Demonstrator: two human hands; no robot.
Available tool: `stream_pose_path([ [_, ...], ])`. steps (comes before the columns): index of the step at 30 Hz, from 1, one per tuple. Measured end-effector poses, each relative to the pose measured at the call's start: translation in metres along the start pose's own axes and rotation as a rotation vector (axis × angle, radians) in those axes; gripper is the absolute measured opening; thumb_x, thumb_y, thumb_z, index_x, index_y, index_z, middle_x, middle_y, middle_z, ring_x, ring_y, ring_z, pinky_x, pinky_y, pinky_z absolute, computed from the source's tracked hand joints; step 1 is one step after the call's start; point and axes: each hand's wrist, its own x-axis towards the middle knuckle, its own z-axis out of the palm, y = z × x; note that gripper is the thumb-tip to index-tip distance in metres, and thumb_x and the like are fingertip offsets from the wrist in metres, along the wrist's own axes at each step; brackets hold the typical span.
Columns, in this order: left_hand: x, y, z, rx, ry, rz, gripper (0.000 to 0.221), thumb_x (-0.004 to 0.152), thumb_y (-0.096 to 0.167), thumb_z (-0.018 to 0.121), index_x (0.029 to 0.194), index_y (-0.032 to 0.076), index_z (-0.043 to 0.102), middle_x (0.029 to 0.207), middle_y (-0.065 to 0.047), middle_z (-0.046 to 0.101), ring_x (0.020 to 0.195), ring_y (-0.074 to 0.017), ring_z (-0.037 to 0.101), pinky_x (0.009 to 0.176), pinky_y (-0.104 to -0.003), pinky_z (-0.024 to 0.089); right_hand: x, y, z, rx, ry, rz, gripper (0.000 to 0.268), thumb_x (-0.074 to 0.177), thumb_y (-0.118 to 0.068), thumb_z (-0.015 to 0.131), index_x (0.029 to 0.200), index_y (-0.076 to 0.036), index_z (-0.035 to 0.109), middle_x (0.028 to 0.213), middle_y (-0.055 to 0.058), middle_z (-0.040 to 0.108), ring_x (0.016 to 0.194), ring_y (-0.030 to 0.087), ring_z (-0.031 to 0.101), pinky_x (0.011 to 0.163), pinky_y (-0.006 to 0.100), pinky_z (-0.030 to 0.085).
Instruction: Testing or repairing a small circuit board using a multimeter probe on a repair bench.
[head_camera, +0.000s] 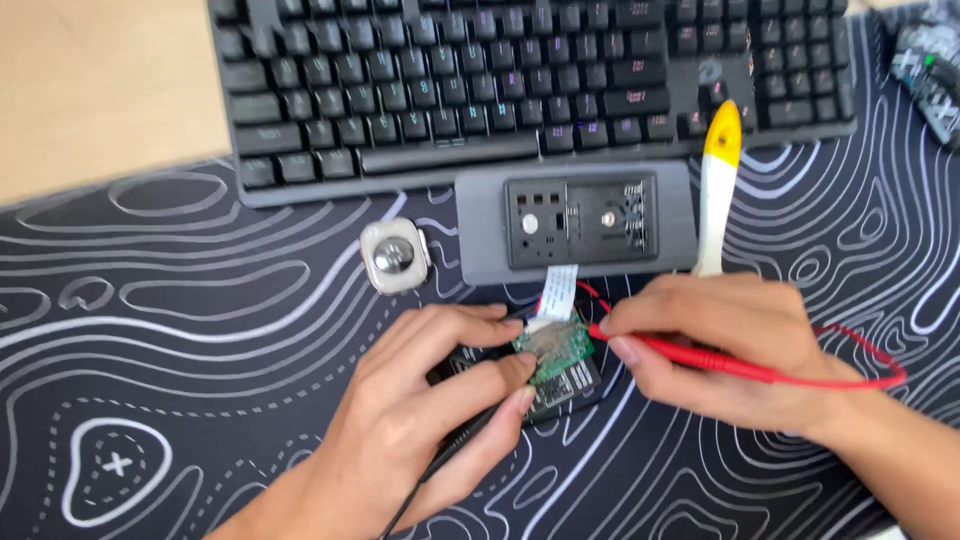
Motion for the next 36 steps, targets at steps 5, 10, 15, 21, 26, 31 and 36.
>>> stream_pose_path([
  [5,-0.004,0.0,0.006,-0.012,0.007,-0.027,0.013,0.108,0.012,0.073,0.111,0.001,0.079,0.123,-0.021,0.072,0.12,-0.0441,0.08,0.103,-0.05,0.065,-0.005,-0.001,-0.004,0.002,-0.042,0.068,0.011,0.1,-0.01,0.076,0.104,-0.001,0.08,0.091,0.008,0.083,0.069,0.016,0.079,0.068,0.023,0.065],
  [10,-0.004,0.0,0.006,-0.003,0.023,-0.021,0.014,0.109,0.012,0.072,0.111,0.0,0.08,0.122,-0.022,0.071,0.118,-0.0447,0.08,0.101,-0.05,0.065,-0.008,0.003,0.0,-0.024,0.004,0.077,0.008,0.098,-0.008,0.077,0.098,-0.001,0.08,0.088,0.008,0.082,0.065,0.015,0.076,0.063,0.022,0.061],
  [15,-0.002,0.0,0.005,0.001,0.01,-0.023,0.015,0.109,0.012,0.071,0.111,0.0,0.08,0.122,-0.022,0.072,0.118,-0.0454,0.08,0.102,-0.051,0.065,-0.01,0.003,0.004,-0.058,0.032,0.04,0.01,0.099,-0.009,0.077,0.098,0.0,0.08,0.088,0.007,0.082,0.064,0.015,0.074,0.062,0.022,0.062],
  [21,-0.001,0.001,0.004,-0.001,0.0,-0.024,0.013,0.108,0.01,0.074,0.111,-0.001,0.08,0.121,-0.023,0.072,0.115,-0.0458,0.08,0.106,-0.053,0.067,-0.006,-0.001,0.001,-0.041,-0.001,0.008,0.01,0.1,-0.007,0.076,0.101,0.002,0.08,0.087,0.009,0.081,0.064,0.016,0.074,0.062,0.022,0.062],
  [26,0.001,0.002,0.001,-0.015,0.007,-0.02,0.014,0.108,0.01,0.073,0.112,-0.002,0.079,0.12,-0.024,0.072,0.116,-0.0462,0.081,0.105,-0.052,0.068,-0.006,0.0,0.002,-0.087,0.012,0.019,0.011,0.102,-0.012,0.073,0.097,-0.005,0.079,0.083,0.003,0.079,0.065,0.014,0.075,0.063,0.022,0.06],
  [31,0.005,0.005,-0.004,-0.042,-0.057,-0.047,0.018,0.109,0.012,0.07,0.115,-0.003,0.078,0.121,-0.024,0.072,0.118,-0.0484,0.081,0.108,-0.054,0.068,-0.01,-0.001,0.002,-0.094,0.008,0.084,0.011,0.102,-0.016,0.073,0.098,-0.009,0.08,0.084,0.0,0.079,0.064,0.012,0.074,0.062,0.021,0.059],
  [36,0.003,0.0,-0.001,-0.01,-0.039,-0.052,0.019,0.107,0.012,0.072,0.111,-0.003,0.083,0.123,-0.024,0.072,0.121,-0.0492,0.082,0.104,-0.051,0.069,0.001,0.005,-0.007,-0.013,-0.082,-0.037,0.011,0.1,-0.011,0.078,0.106,-0.002,0.08,0.08,0.005,0.075,0.06,0.013,0.068,0.055,0.023,0.059],
])
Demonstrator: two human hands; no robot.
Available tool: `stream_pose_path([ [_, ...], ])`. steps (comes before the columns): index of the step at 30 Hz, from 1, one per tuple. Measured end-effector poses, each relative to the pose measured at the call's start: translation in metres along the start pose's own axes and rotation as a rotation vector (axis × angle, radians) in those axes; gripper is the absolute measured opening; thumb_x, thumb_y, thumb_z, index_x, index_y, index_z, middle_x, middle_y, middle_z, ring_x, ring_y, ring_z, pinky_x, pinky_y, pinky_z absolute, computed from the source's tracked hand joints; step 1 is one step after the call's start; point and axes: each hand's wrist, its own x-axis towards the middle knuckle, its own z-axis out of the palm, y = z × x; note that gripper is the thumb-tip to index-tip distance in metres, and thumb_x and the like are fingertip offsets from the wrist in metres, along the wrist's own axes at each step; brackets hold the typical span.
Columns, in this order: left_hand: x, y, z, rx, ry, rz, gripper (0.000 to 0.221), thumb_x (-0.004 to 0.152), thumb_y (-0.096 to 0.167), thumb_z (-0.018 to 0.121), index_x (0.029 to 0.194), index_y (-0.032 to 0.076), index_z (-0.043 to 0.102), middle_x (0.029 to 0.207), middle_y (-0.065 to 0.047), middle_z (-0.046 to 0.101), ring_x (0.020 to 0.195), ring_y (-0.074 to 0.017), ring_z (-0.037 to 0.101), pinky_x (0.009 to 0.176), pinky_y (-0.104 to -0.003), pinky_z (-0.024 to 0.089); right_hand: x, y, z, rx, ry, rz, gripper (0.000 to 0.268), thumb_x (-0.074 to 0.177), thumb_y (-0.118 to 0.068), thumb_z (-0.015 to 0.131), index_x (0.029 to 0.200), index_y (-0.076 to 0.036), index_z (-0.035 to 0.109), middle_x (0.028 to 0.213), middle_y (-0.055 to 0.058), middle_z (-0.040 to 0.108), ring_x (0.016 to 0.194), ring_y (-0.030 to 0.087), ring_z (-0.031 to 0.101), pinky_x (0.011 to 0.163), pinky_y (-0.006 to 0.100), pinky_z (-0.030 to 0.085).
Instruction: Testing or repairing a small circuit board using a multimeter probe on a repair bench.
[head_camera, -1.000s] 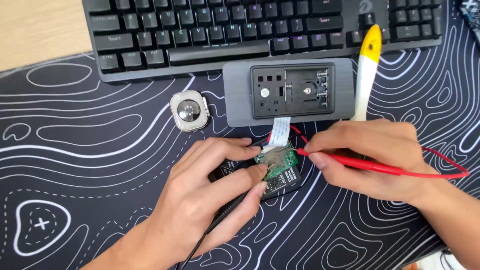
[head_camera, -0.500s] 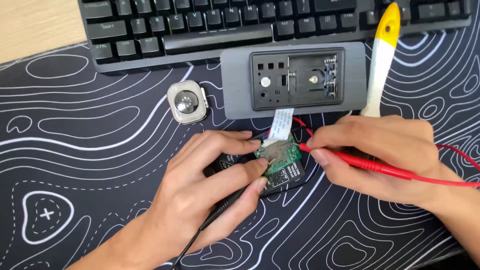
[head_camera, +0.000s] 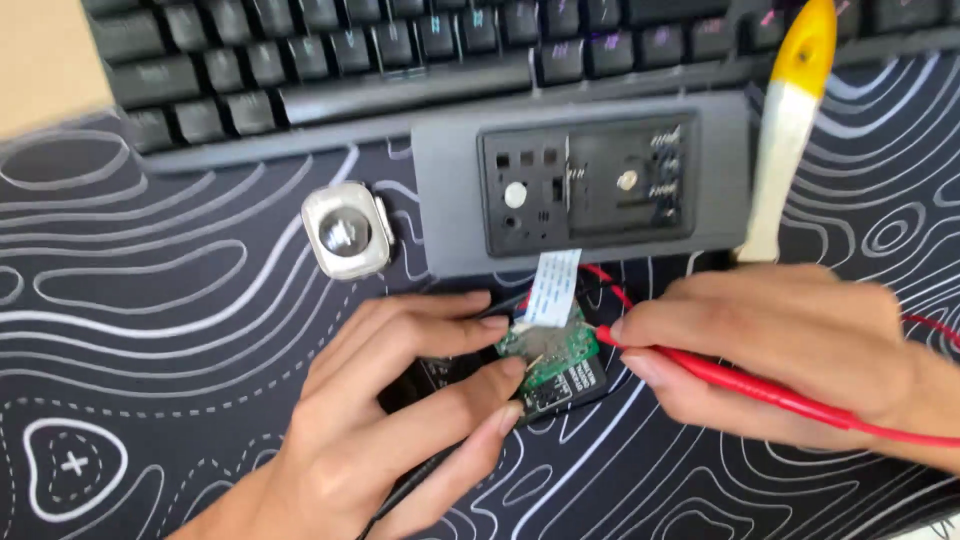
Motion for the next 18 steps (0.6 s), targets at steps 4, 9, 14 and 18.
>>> stream_pose_path([
  [4,0.002,0.006,0.008,0.048,0.084,-0.051,0.016,0.103,0.016,0.076,0.101,0.002,0.084,0.112,-0.021,0.077,0.115,-0.043,0.084,0.095,-0.049,0.071,-0.006,0.015,-0.001,0.03,-0.025,-0.124,0.013,0.098,-0.008,0.082,0.107,0.002,0.079,0.083,0.007,0.075,0.068,0.016,0.078,0.062,0.026,0.068],
  [9,0.0,0.008,0.003,0.014,0.019,-0.042,0.015,0.107,0.011,0.072,0.106,-0.001,0.081,0.118,-0.022,0.073,0.12,-0.0487,0.083,0.101,-0.053,0.07,-0.014,0.021,0.0,0.063,-0.062,-0.134,0.018,0.099,-0.009,0.08,0.112,0.003,0.077,0.084,0.01,0.071,0.067,0.02,0.072,0.058,0.031,0.057],
  [14,-0.003,0.007,0.002,0.023,0.013,-0.023,0.016,0.108,0.011,0.071,0.108,-0.003,0.079,0.121,-0.024,0.074,0.121,-0.0504,0.082,0.1,-0.054,0.069,-0.008,0.019,-0.006,0.076,-0.081,-0.144,0.025,0.097,-0.011,0.085,0.117,0.003,0.079,0.092,0.009,0.079,0.075,0.017,0.08,0.064,0.026,0.067],
  [18,-0.003,0.005,0.001,0.03,-0.007,0.006,0.018,0.11,0.012,0.07,0.11,-0.003,0.079,0.123,-0.025,0.074,0.122,-0.0509,0.081,0.102,-0.054,0.069,0.009,0.008,-0.009,0.118,-0.092,-0.059,0.019,0.094,-0.015,0.085,0.108,-0.003,0.083,0.092,0.003,0.085,0.076,0.011,0.084,0.065,0.019,0.072],
])
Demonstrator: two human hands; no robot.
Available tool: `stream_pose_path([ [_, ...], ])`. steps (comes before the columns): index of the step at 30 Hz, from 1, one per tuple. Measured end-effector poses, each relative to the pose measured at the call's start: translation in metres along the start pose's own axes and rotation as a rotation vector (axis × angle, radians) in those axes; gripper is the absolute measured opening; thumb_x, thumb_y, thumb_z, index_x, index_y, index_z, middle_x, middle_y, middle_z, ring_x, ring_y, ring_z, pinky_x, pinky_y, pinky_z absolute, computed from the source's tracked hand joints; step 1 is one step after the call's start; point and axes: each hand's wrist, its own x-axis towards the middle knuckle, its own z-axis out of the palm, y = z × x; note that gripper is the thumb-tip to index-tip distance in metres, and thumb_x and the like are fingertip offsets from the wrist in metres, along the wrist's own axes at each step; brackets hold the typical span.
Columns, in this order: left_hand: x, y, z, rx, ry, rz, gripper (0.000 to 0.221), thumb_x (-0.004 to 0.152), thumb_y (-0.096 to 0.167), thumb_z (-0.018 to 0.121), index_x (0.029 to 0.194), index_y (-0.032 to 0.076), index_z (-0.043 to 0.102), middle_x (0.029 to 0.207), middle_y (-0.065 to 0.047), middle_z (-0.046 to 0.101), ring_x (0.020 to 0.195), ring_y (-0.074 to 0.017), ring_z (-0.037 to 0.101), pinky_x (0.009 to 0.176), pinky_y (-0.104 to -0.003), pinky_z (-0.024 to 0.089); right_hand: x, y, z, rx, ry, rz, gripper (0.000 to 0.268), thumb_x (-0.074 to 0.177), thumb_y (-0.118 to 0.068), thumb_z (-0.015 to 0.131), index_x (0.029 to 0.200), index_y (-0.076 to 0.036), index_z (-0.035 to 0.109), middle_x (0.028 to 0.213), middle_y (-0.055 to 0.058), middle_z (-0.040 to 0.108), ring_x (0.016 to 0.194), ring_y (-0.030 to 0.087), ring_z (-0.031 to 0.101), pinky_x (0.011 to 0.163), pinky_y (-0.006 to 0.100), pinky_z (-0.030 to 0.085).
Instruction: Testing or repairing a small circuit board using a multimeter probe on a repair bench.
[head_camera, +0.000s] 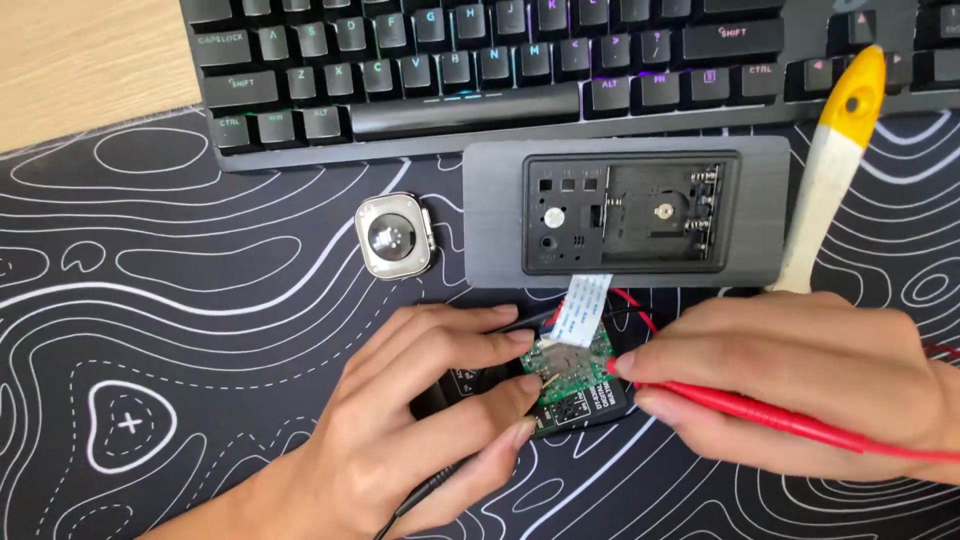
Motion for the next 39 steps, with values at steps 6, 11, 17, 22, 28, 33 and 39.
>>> stream_pose_path([
  [6,0.0,0.002,0.0,-0.007,0.005,-0.02,0.017,0.109,0.011,0.071,0.108,-0.004,0.078,0.124,-0.026,0.075,0.122,-0.0506,0.082,0.101,-0.053,0.068,0.004,-0.007,0.002,0.073,-0.036,0.101,0.024,0.098,-0.019,0.077,0.118,-0.007,0.083,0.094,-0.002,0.084,0.074,0.008,0.08,0.07,0.018,0.069],
  [11,-0.002,-0.003,0.003,0.011,0.025,0.018,0.017,0.109,0.011,0.07,0.105,-0.004,0.079,0.123,-0.026,0.074,0.12,-0.0509,0.083,0.1,-0.052,0.069,0.003,-0.006,0.007,0.019,-0.012,0.111,0.016,0.097,-0.018,0.076,0.108,-0.011,0.084,0.087,-0.003,0.083,0.071,0.009,0.08,0.066,0.018,0.068],
  [17,-0.004,-0.004,0.004,0.006,0.036,0.031,0.018,0.11,0.011,0.069,0.105,-0.004,0.079,0.122,-0.026,0.074,0.119,-0.0505,0.083,0.1,-0.052,0.068,0.002,-0.006,0.009,0.023,-0.029,0.085,0.016,0.097,-0.017,0.077,0.109,-0.01,0.084,0.087,-0.002,0.082,0.068,0.009,0.078,0.062,0.018,0.067],
  [22,-0.004,-0.004,0.004,0.006,0.036,0.035,0.017,0.109,0.011,0.07,0.106,-0.004,0.078,0.124,-0.027,0.074,0.12,-0.0513,0.083,0.099,-0.053,0.068,0.002,-0.005,0.009,-0.007,0.0,0.088,0.014,0.096,-0.016,0.076,0.106,-0.009,0.084,0.084,-0.002,0.081,0.071,0.011,0.08,0.066,0.02,0.069],
  [28,-0.003,-0.002,-0.001,-0.019,0.003,0.012,0.018,0.11,0.012,0.07,0.114,-0.004,0.076,0.127,-0.027,0.073,0.124,-0.0514,0.081,0.104,-0.055,0.068,0.004,-0.001,0.011,0.059,0.021,0.018,0.014,0.1,-0.013,0.074,0.109,-0.006,0.081,0.088,0.0,0.08,0.072,0.013,0.079,0.068,0.023,0.07],
  [33,-0.004,-0.004,0.003,-0.03,0.025,0.004,0.018,0.11,0.014,0.069,0.113,-0.002,0.075,0.126,-0.025,0.075,0.126,-0.0483,0.081,0.105,-0.055,0.067,0.004,0.001,0.014,0.085,0.039,-0.041,0.013,0.104,-0.01,0.072,0.116,-0.005,0.077,0.084,0.002,0.069,0.062,0.018,0.06,0.056,0.03,0.053],
  [39,-0.004,-0.002,0.01,-0.053,0.117,-0.018,0.015,0.107,0.013,0.073,0.109,-0.002,0.075,0.125,-0.025,0.078,0.121,-0.0463,0.084,0.105,-0.054,0.069,0.002,0.005,0.016,0.107,0.024,-0.062,0.015,0.108,-0.012,0.07,0.12,-0.004,0.075,0.085,0.002,0.067,0.063,0.019,0.059,0.057,0.031,0.052],
])
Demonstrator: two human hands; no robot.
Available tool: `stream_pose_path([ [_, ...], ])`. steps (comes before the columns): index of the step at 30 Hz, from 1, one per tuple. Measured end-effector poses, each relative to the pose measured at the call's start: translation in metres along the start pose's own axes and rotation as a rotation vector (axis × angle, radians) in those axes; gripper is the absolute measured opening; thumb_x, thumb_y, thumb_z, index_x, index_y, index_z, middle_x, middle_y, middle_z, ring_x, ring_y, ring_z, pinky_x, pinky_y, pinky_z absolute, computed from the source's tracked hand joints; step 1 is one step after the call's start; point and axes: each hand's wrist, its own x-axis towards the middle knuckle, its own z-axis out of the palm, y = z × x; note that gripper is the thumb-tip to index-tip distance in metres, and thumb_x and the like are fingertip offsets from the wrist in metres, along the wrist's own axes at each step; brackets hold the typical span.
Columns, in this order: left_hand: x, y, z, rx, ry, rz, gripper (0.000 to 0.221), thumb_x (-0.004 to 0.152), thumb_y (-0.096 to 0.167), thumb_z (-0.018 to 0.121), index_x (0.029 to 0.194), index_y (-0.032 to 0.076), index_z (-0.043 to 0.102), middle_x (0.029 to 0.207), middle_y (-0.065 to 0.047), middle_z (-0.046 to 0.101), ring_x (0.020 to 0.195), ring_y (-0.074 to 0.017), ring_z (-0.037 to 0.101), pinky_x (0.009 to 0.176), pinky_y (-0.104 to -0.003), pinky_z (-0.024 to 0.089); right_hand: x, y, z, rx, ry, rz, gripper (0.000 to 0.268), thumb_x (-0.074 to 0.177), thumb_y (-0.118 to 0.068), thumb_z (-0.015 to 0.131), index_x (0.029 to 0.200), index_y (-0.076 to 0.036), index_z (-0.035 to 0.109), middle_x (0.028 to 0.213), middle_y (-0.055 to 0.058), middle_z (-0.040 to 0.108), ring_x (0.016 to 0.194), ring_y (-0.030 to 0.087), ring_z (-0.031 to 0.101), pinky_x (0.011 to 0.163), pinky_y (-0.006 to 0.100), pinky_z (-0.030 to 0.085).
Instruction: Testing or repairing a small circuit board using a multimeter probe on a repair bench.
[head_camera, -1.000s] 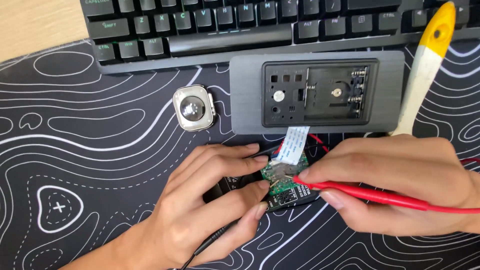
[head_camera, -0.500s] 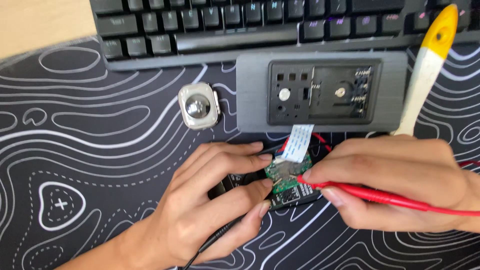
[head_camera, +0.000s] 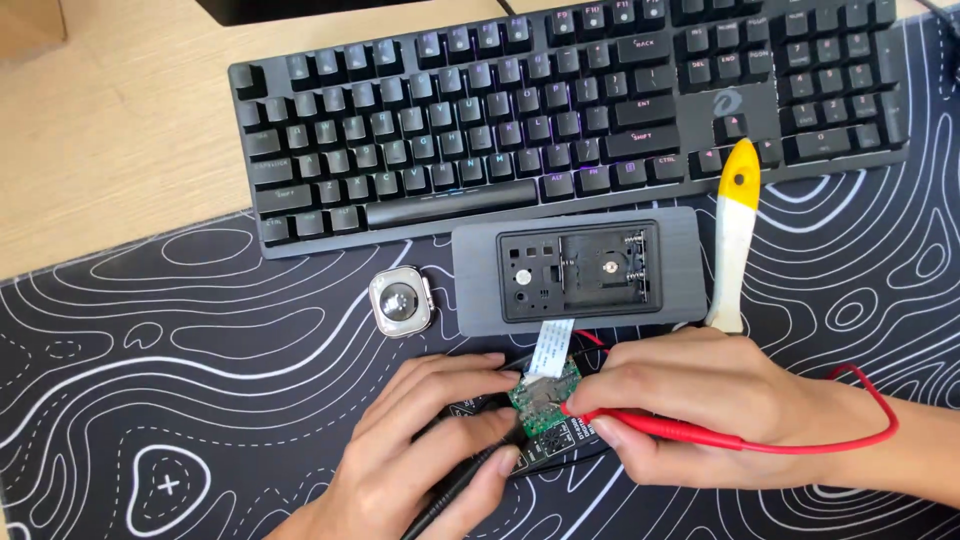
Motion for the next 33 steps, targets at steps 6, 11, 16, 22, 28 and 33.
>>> stream_pose_path([
  [6,0.014,0.0,-0.017,-0.057,-0.123,-0.027,0.018,0.109,0.014,0.071,0.114,-0.002,0.076,0.127,-0.021,0.078,0.119,-0.0399,0.082,0.106,-0.047,0.067,0.004,-0.002,-0.001,0.04,0.01,0.025,0.014,0.107,-0.011,0.071,0.117,-0.004,0.076,0.079,0.002,0.065,0.058,0.02,0.058,0.055,0.033,0.052],
  [11,0.04,0.007,-0.034,-0.084,-0.268,-0.099,0.018,0.11,0.015,0.07,0.117,0.002,0.079,0.123,-0.014,0.077,0.106,-0.0265,0.081,0.097,-0.036,0.066,0.0,-0.003,0.003,-0.028,0.039,0.004,0.014,0.107,-0.012,0.074,0.118,-0.004,0.076,0.076,0.002,0.066,0.057,0.019,0.059,0.055,0.033,0.052],
  [16,0.054,0.009,-0.039,-0.111,-0.332,-0.148,0.016,0.109,0.016,0.074,0.119,0.008,0.082,0.116,-0.005,0.077,0.097,-0.0168,0.083,0.091,-0.028,0.065,0.001,-0.005,0.004,0.003,0.037,0.118,0.011,0.107,-0.016,0.073,0.113,-0.011,0.08,0.084,-0.001,0.079,0.059,0.013,0.068,0.061,0.026,0.06],
  [22,0.041,0.0,-0.034,-0.091,-0.34,-0.141,0.015,0.109,0.019,0.073,0.116,0.008,0.082,0.119,-0.006,0.081,0.103,-0.0189,0.085,0.089,-0.03,0.065,-0.002,-0.002,0.008,0.073,0.073,0.159,0.012,0.105,-0.014,0.075,0.113,-0.009,0.082,0.087,-0.001,0.082,0.061,0.009,0.068,0.06,0.022,0.058],
  [28,0.035,0.002,-0.031,-0.106,-0.266,-0.152,0.017,0.109,0.016,0.073,0.121,0.007,0.082,0.123,-0.008,0.078,0.106,-0.0221,0.083,0.095,-0.033,0.066,0.001,-0.003,0.008,0.081,0.057,0.15,0.01,0.106,-0.013,0.073,0.109,-0.009,0.082,0.08,-0.002,0.079,0.058,0.01,0.067,0.057,0.023,0.057],
  [33,0.032,-0.006,-0.031,-0.105,-0.281,-0.194,0.015,0.105,0.019,0.078,0.116,0.011,0.085,0.122,-0.005,0.085,0.109,-0.018,0.085,0.092,-0.03,0.067,0.001,-0.001,0.005,0.084,0.031,0.133,0.012,0.106,-0.015,0.073,0.111,-0.009,0.081,0.081,-0.002,0.079,0.056,0.01,0.067,0.055,0.023,0.057],
])
